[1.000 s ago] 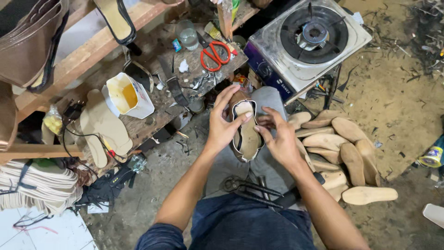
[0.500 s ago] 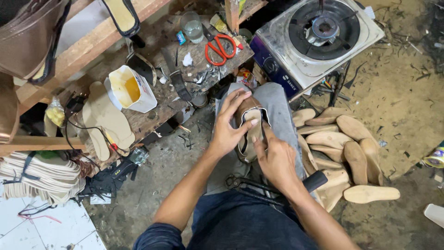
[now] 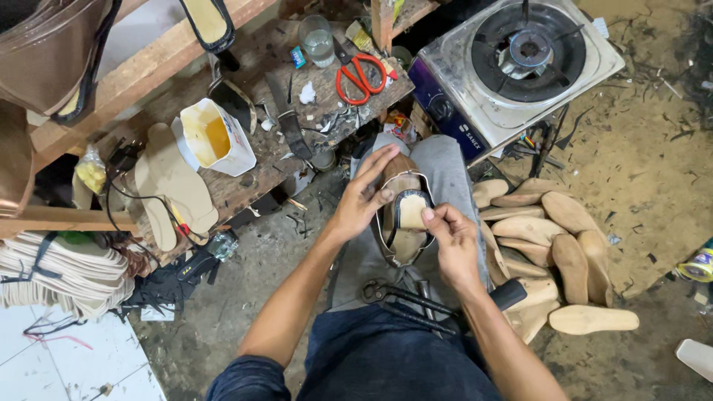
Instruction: The person uses a hammer and pliers to tap and adjust the heel and sole of a metallic high-heeled shoe. They then use scissors to trim excess material from a black flat shoe. The person handles multiple shoes and tools throughout the process.
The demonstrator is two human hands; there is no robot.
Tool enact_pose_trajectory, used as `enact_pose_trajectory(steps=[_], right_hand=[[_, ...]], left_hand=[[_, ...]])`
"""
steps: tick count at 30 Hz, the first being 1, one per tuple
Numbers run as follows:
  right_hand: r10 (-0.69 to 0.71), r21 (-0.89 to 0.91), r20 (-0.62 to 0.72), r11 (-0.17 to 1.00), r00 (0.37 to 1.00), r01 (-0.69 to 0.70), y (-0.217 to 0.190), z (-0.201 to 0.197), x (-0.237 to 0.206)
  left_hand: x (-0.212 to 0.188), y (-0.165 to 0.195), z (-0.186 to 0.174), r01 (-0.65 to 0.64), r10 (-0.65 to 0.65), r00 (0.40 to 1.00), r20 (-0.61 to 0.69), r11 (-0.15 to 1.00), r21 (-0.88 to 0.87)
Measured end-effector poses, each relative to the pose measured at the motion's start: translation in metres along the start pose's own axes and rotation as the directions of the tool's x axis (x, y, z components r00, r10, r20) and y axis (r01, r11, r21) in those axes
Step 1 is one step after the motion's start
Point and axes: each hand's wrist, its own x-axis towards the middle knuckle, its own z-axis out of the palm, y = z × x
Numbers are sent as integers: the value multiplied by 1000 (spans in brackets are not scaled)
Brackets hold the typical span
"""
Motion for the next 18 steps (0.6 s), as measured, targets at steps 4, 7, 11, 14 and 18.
enact_pose_trajectory(steps=[4, 7, 11, 14, 18], right_hand=[[-31, -310, -152, 950, 988, -18, -13, 2, 2], [-160, -466, -205, 883, 966, 47, -23, 7, 5], [-223, -521, -231, 850, 947, 73, -38, 16, 5], [-306, -693, -147, 710, 941, 123, -52, 20, 4], [-450, -747, -44, 607, 892, 270, -71, 15, 10]], left_hand=[[-3, 11, 11, 14, -13, 999, 40, 1000, -27], [-3, 23, 17, -3, 1, 999, 35, 998, 66], [-6, 36, 25, -71, 90, 994, -62, 962, 264], [-10, 39, 34, -15, 58, 987, -150, 963, 269], [-9, 42, 39, -2, 73, 970, -233, 956, 292]])
